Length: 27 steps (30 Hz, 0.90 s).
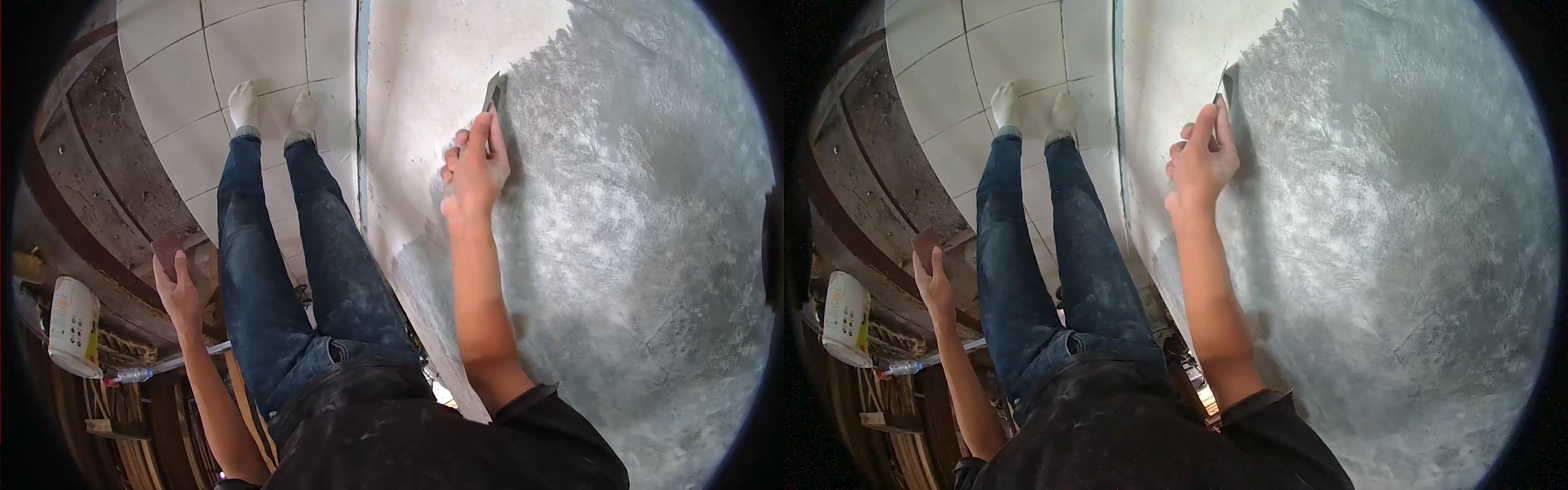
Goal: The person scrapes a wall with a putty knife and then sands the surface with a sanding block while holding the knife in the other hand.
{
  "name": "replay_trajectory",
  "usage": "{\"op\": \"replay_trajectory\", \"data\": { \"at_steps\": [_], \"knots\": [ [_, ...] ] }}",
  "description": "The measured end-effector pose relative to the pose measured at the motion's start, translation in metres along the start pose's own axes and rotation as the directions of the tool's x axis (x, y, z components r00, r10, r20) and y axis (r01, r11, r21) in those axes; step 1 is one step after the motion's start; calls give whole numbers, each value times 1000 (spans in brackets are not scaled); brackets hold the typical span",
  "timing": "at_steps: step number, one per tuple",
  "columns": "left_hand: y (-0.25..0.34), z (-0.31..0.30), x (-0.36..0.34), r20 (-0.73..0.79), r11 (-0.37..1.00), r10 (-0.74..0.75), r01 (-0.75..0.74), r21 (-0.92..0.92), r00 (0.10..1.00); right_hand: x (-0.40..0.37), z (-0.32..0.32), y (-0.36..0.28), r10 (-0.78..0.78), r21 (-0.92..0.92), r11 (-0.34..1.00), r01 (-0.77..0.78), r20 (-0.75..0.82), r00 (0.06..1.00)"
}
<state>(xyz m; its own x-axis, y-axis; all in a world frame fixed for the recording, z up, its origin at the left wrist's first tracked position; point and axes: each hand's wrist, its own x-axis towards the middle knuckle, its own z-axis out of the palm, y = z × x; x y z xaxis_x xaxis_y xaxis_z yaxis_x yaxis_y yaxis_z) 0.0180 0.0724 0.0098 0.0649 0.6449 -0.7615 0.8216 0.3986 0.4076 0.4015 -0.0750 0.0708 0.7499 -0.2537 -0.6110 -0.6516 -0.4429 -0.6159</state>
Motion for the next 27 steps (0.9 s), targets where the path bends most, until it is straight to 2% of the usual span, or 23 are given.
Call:
{"op": "replay_trajectory", "data": {
  "at_steps": [3, 4, 7, 13, 14, 18, 21, 23, 26, 27],
  "knots": [
    [-2, -4, 3, -6, 999, 30, -30, -28, 1000, -8, -11, 21, -55, -48, 997, 53, -42, 998],
    [-1, -5, 3, -8, 999, 42, -42, -16, 999, -16, -17, 26, -26, -96, 995, 17, -95, 995],
    [-11, -6, 2, 6, 999, 30, -29, -38, 1000, -25, -27, 25, -33, -143, 990, 20, -87, 996],
    [6, -6, -5, -16, 1000, 22, -23, -19, 1000, 8, -4, 29, -71, -40, 997, 70, -31, 997],
    [7, -7, -4, -15, 999, 34, -34, -31, 999, 0, -13, 35, -101, -84, 992, 99, -20, 995],
    [3, -4, -1, -14, 999, 3, -3, -35, 1000, -21, -32, 28, -67, -156, 986, 51, -94, 993],
    [3, -1, 0, 3, 999, 26, -26, -39, 1000, 8, -18, 39, -192, -135, 973, 188, -17, 981],
    [-1, -1, 2, 17, 996, 71, -70, -50, 997, 4, -11, 37, -145, -82, 987, 141, -49, 988],
    [13, 1, -4, -27, 1000, -23, 23, 2, 999, -10, -24, 36, -128, -119, 986, 117, -89, 988],
    [9, 0, -3, -1, 1000, -14, 14, 7, 1000, -12, -29, 37, -140, -149, 981, 126, -91, 986]
  ]
}}
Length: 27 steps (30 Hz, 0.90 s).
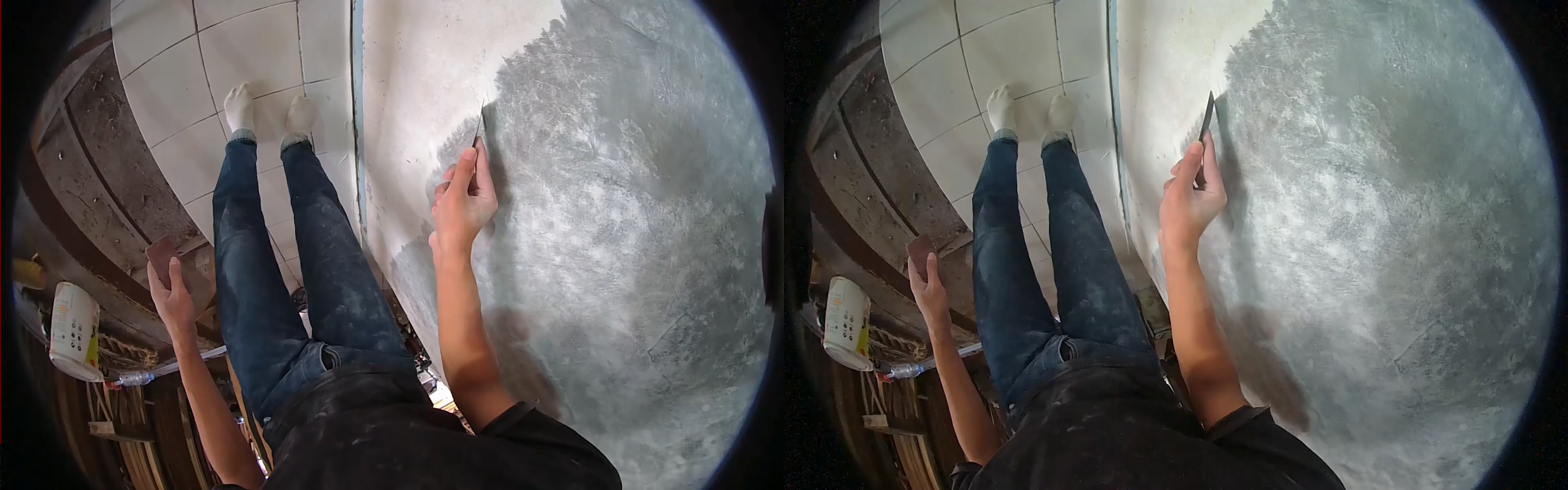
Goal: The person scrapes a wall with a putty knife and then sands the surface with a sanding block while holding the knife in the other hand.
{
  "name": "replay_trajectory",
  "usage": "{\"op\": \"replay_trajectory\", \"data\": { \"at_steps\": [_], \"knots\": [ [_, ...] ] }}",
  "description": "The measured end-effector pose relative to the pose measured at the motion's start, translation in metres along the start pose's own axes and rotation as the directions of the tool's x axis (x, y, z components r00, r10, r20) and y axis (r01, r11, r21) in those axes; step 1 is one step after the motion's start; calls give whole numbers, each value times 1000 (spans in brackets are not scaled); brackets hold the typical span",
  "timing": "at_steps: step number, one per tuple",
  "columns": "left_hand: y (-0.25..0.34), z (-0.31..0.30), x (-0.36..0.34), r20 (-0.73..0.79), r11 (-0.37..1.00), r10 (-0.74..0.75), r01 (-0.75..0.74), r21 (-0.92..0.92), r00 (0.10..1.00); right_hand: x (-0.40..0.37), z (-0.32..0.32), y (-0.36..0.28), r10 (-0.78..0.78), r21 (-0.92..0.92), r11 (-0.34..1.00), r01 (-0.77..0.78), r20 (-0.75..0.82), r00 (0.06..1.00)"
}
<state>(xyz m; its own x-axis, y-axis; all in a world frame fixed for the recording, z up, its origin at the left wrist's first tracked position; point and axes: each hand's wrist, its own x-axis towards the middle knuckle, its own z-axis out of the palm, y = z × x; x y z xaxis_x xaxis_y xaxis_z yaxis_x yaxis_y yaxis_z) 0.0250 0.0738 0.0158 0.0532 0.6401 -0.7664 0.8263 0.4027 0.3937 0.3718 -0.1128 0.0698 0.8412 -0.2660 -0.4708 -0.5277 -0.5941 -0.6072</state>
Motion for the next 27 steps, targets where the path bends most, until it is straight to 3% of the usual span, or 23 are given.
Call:
{"op": "replay_trajectory", "data": {
  "at_steps": [4, 5, 8, 9, 12, 16, 17, 20, 23, 27],
  "knots": [
    [-9, -3, 7, 50, 1000, 9, -8, -7, 999, 23, 15, 10, -219, -31, 975, 220, 48, 975],
    [-9, -5, 7, 54, 1000, 0, 0, -7, 999, 22, 18, 1, -105, 21, 994, 104, 56, 993],
    [-11, -8, 5, 59, 999, 33, -33, 5, 998, 17, 12, 6, -94, 45, 995, 91, 61, 994],
    [-12, -7, 7, 51, 999, 35, -35, 7, 998, 12, 4, 16, -142, -22, 989, 143, 37, 989],
    [-12, -3, 3, 16, 999, 38, -38, -6, 999, -5, -13, 15, -38, 0, 999, 38, 31, 999],
    [-3, 2, -1, 8, 1000, 28, -28, -7, 1000, 26, 16, 3, -93, 72, 994, 86, 99, 991],
    [-2, 1, -2, 9, 1000, 8, -8, 2, 1000, 22, 20, -8, -44, 78, 996, 37, 98, 994],
    [-8, 1, -1, -7, 998, 54, -54, -38, 999, 18, 1, 21, -213, -68, 973, 219, 83, 973],
    [-7, 2, -3, 12, 998, 61, -62, 34, 998, 3, -13, 16, -92, -93, 991, 95, 35, 995],
    [-2, 6, -6, 19, 999, -35, 34, 18, 999, 19, 14, 12, -112, -9, 994, 113, 101, 989]
  ]
}}
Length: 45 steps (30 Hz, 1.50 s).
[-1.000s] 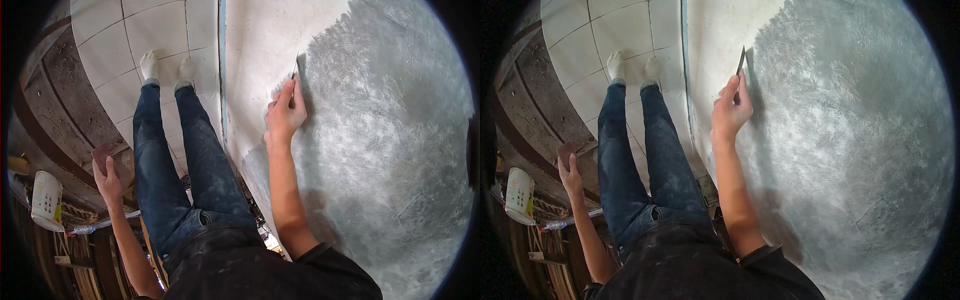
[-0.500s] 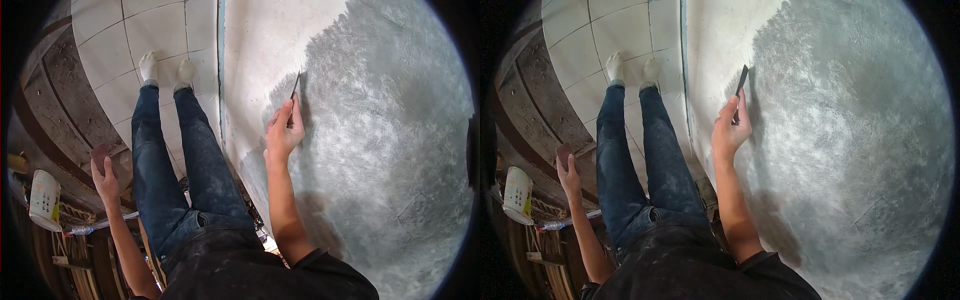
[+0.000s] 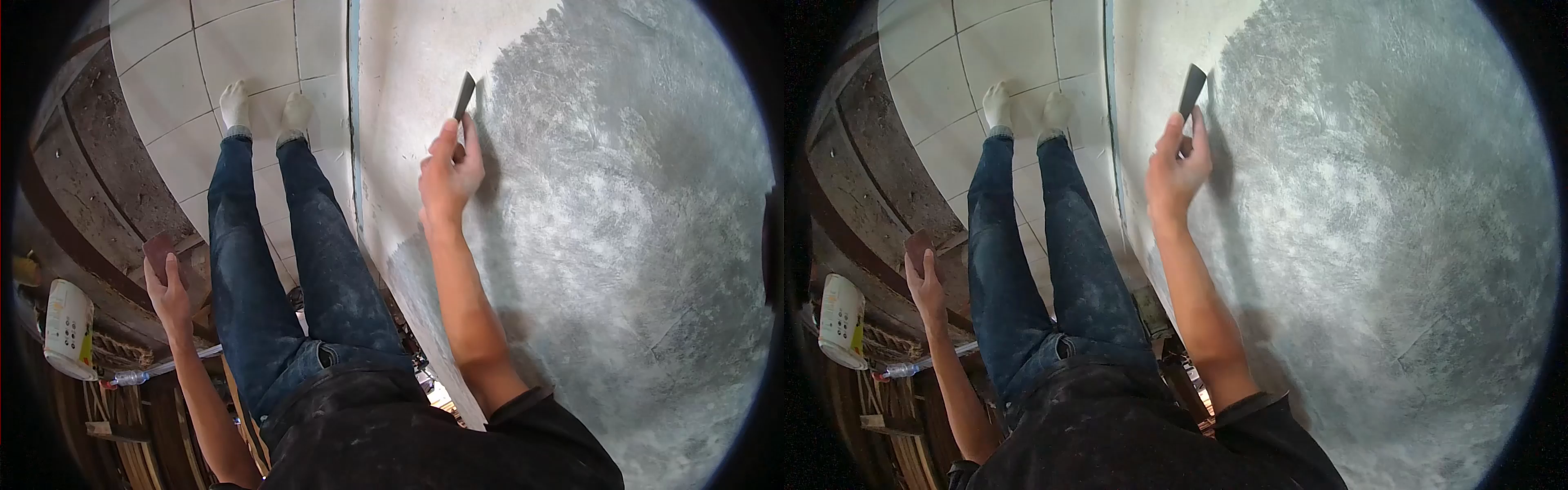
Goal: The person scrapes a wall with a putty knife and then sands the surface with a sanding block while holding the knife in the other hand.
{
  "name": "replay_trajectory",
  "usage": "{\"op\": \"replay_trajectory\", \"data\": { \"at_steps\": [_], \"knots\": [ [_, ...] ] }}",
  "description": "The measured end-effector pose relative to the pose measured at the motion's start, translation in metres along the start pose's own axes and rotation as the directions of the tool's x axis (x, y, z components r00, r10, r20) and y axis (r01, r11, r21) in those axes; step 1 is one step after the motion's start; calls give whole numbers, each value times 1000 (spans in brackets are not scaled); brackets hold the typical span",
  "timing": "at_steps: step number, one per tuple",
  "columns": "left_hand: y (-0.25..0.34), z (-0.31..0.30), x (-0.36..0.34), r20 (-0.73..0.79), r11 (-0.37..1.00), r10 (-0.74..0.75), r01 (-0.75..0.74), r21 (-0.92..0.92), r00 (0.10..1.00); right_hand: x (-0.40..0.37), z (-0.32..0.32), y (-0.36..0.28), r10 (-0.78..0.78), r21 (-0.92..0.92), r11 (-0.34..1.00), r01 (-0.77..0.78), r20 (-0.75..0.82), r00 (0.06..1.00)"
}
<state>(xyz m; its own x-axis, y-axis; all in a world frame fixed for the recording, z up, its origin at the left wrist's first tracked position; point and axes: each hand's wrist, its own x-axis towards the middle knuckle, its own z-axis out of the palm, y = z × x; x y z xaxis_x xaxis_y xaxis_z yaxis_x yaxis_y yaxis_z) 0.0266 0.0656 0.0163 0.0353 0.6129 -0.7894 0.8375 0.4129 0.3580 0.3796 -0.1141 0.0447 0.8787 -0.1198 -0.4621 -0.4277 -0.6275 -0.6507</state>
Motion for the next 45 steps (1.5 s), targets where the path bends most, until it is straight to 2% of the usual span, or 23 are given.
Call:
{"op": "replay_trajectory", "data": {
  "at_steps": [3, 4, 8, 11, 15, 16, 19, 22, 26, 29, 30, 33, 36, 42, 45],
  "knots": [
    [0, -3, 3, 9, 999, 38, -37, -38, 999, 2, -10, 22, 12, -19, 1000, -12, 17, 1000],
    [-5, -3, 5, -2, 997, 68, -68, -31, 998, -12, -15, 14, 151, 81, 985, -152, 22, 988],
    [-3, 1, 6, 8, 996, 65, -65, -53, 998, -21, -26, 19, 107, -18, 994, -107, -8, 994],
    [1, 1, 4, -7, 994, 105, -106, -18, 994, 8, -10, 18, 167, 51, 984, -169, 43, 985],
    [3, -4, 6, -13, 992, 124, -124, -29, 992, 1, -11, 29, 112, -23, 993, -113, -19, 993],
    [-1, -6, 8, -5, 990, 138, -138, -18, 990, -6, -19, 35, 53, -92, 994, -56, -36, 998],
    [-3, -3, 7, -1, 992, 120, -120, -27, 993, -13, -33, 30, 146, -98, 984, -148, -30, 989],
    [0, -1, 6, 0, 994, 104, -104, -36, 995, 17, -12, 25, 44, -69, 997, -40, 48, 998],
    [-3, -5, 4, -5, 994, 101, -101, -51, 995, 4, -7, 35, -9, -71, 997, 7, -21, 1000],
    [-6, -4, 5, -9, 994, 100, -101, -33, 995, -16, -31, 50, -39, -129, 991, 33, -39, 998],
    [-5, -2, 6, -11, 995, 89, -89, -41, 996, -19, -32, 44, 25, -116, 993, -32, -57, 998],
    [-8, 0, 5, 0, 997, 65, -65, -42, 998, 2, -22, 35, 85, -83, 994, -78, 76, 994],
    [-11, 2, 6, 3, 995, 93, -93, -36, 996, 8, -17, 2, 280, 70, 952, -299, 203, 938],
    [-3, 13, -2, -1, 993, 110, -110, -50, 994, -11, -51, 41, 393, 81, 901, -426, 266, 880],
    [3, 16, -6, -24, 996, 87, -88, -8, 996, -2, -43, 45, 319, 130, 918, -375, 318, 893]
  ]
}}
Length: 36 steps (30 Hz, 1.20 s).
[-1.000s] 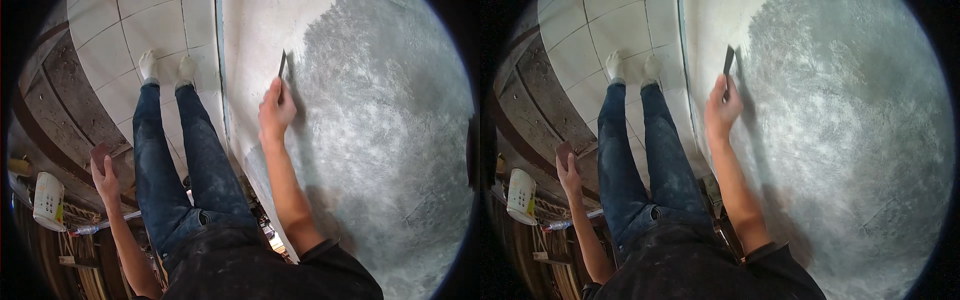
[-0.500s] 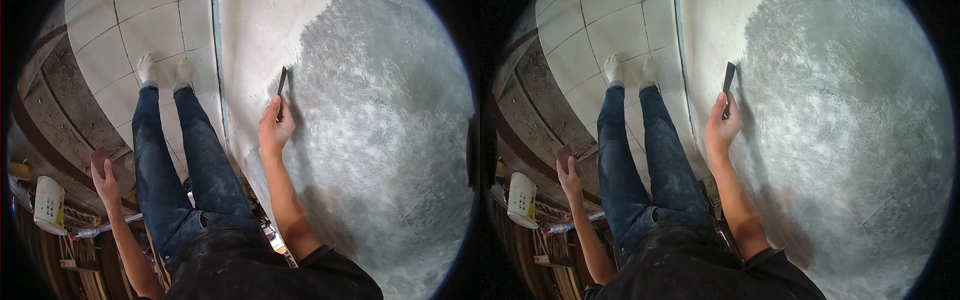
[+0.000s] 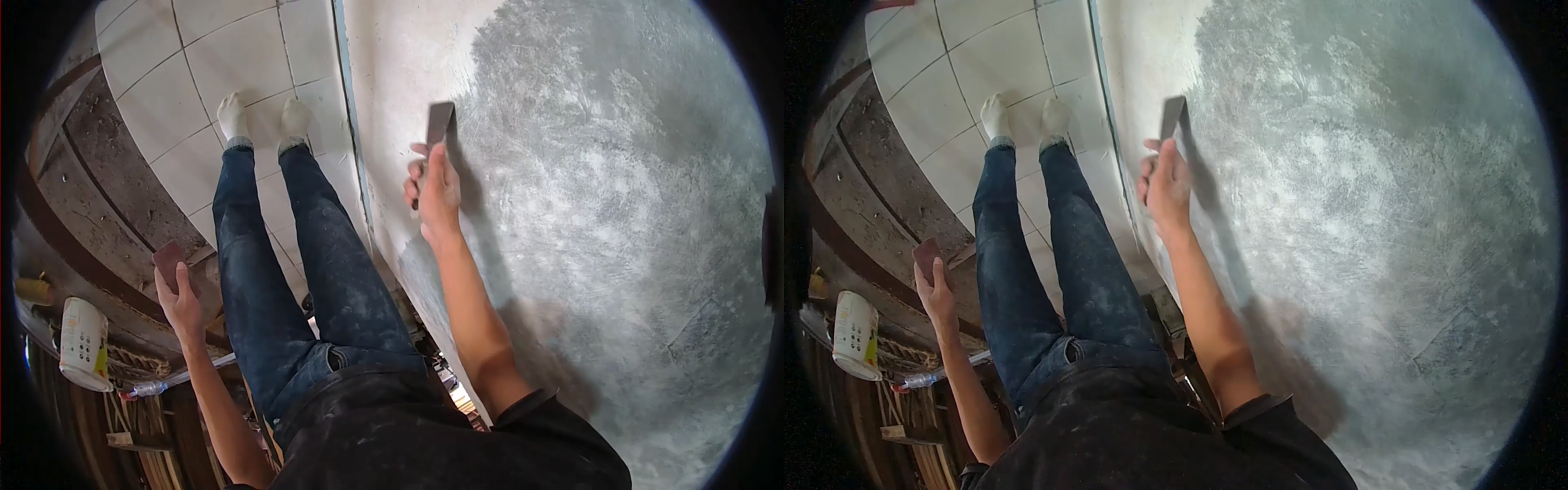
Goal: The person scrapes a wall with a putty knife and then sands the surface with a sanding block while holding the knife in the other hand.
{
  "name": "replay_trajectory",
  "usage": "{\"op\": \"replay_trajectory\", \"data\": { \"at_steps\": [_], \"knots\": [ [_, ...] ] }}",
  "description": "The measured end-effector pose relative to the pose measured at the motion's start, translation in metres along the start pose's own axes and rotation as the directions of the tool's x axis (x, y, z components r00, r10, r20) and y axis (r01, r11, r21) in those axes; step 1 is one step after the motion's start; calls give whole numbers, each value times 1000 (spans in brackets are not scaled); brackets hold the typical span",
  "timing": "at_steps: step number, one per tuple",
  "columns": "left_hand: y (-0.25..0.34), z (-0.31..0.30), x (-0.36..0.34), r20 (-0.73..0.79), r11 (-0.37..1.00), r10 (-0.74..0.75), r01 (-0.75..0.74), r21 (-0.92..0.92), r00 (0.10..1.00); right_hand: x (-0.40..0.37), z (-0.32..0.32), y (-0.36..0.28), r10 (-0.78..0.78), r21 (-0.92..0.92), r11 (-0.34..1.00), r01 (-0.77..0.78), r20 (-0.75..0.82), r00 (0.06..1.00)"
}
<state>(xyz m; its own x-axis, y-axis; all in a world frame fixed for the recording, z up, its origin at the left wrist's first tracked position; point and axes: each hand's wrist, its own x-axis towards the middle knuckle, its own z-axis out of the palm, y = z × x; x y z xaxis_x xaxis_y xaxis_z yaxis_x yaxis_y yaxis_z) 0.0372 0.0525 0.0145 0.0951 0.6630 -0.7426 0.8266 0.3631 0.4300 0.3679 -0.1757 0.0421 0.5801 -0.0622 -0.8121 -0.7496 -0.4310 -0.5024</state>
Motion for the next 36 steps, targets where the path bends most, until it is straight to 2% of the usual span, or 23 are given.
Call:
{"op": "replay_trajectory", "data": {
  "at_steps": [3, 9, 12, 15, 21, 24, 25, 29, 32, 35, 36],
  "knots": [
    [-9, -2, 1, 15, 1000, -16, 16, 1, 1000, 4, 13, -10, -31, 45, 999, 28, 70, 997],
    [-3, -1, -4, 10, 1000, -27, 27, 15, 1000, -11, -3, -8, 175, 121, 976, -183, 80, 981],
    [-3, 2, -5, -5, 1000, 1, -1, 0, 1000, -5, 3, -10, 200, 171, 963, -210, 77, 977],
    [0, 7, -7, -27, 1000, 3, -3, 9, 1000, -2, 6, -11, 180, 190, 962, -194, 89, 980],
    [-5, 5, -7, 10, 999, 40, -40, 8, 999, -2, 3, -6, 139, 1, 990, -139, 11, 990],
    [-3, 6, -8, 3, 1000, 27, -27, 2, 1000, 18, 19, -17, 65, 6, 998, -65, 43, 997],
    [-3, 5, -9, -13, 1000, 14, -14, 4, 1000, 18, 23, -16, 64, 56, 996, -67, 44, 997],
    [-16, 2, -3, -22, 999, -27, 26, -24, 999, 4, 10, -5, 111, 0, 994, -111, -4, 994],
    [-9, 5, -5, -27, 1000, -17, 16, -20, 1000, 18, 11, -16, 61, -107, 993, -58, 30, 998],
    [-9, 2, -5, 4, 1000, 1, -1, -8, 1000, 31, 30, -15, -52, 0, 999, 52, 39, 998],
    [-10, 0, -4, 2, 1000, 4, -4, -7, 1000, 31, 33, -14, -76, -25, 997, 77, 26, 997]
  ]
}}
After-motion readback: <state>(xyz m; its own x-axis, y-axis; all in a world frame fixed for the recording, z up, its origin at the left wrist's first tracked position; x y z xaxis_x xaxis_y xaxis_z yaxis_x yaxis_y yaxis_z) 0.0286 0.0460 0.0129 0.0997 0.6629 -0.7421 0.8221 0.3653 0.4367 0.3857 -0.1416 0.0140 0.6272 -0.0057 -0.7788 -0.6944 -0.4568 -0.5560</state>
